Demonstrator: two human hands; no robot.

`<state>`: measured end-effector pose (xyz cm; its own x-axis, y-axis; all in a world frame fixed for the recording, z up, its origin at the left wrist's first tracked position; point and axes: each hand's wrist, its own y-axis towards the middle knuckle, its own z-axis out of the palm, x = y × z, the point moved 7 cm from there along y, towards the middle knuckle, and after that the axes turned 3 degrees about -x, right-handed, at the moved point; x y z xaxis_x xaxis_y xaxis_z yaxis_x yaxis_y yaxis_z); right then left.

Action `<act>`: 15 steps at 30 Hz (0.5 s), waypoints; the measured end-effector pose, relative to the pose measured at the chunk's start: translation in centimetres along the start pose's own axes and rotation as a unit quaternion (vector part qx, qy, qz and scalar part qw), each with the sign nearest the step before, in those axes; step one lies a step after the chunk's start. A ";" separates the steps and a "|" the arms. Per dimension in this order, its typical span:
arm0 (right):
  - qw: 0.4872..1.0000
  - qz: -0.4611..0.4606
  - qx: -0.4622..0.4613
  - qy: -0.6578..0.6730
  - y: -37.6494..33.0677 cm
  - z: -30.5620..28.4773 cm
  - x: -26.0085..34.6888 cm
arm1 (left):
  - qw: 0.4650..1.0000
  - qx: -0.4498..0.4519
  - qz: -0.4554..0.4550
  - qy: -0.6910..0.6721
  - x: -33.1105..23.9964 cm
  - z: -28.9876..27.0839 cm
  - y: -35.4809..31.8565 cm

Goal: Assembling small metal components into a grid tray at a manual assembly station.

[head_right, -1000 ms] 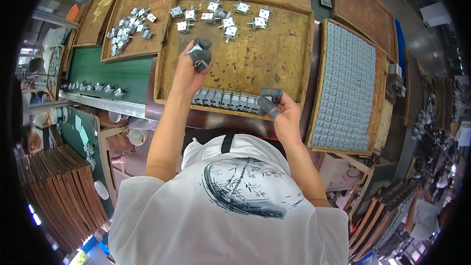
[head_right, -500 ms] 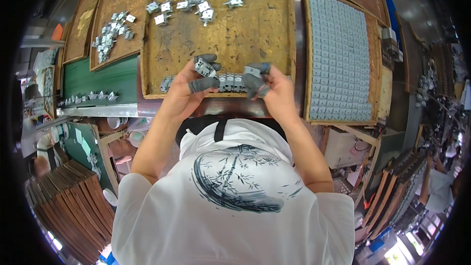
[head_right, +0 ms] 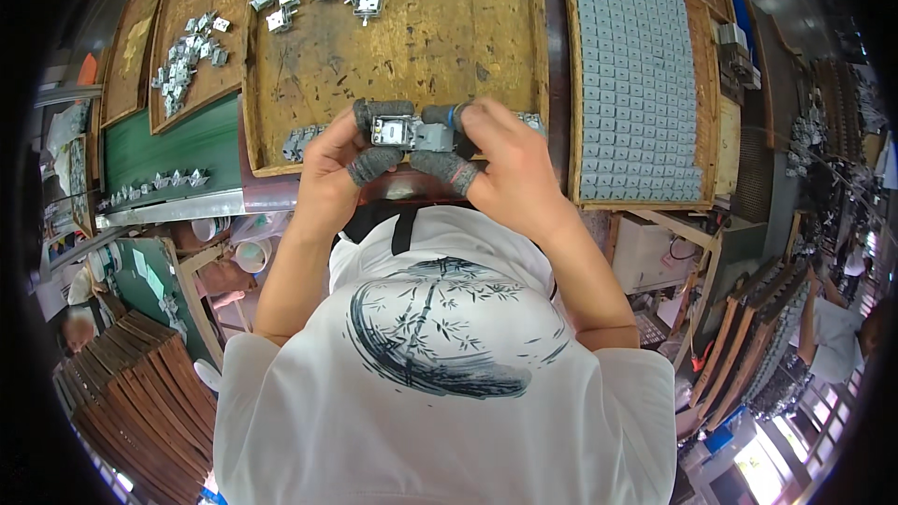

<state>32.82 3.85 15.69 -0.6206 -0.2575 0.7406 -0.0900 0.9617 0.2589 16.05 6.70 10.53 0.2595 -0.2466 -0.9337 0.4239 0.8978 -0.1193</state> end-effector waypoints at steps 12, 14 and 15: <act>0.986 -0.100 -0.021 -0.135 0.6 4.6 -1.1 | 0.980 -0.083 0.075 0.166 2.3 -0.2 0.5; 0.989 -0.081 -0.041 -0.120 0.9 5.2 -1.3 | 0.958 -0.091 0.086 0.256 1.1 -0.1 0.3; 0.989 -0.085 -0.040 -0.117 0.8 5.3 -0.9 | 0.930 -0.096 0.094 0.343 0.5 0.0 0.2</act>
<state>29.17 5.38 11.89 -0.7662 -0.3766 0.5206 -0.1518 0.8934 0.4228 16.31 6.78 10.00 -0.3292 0.1520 -0.9320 0.2470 0.9665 0.0704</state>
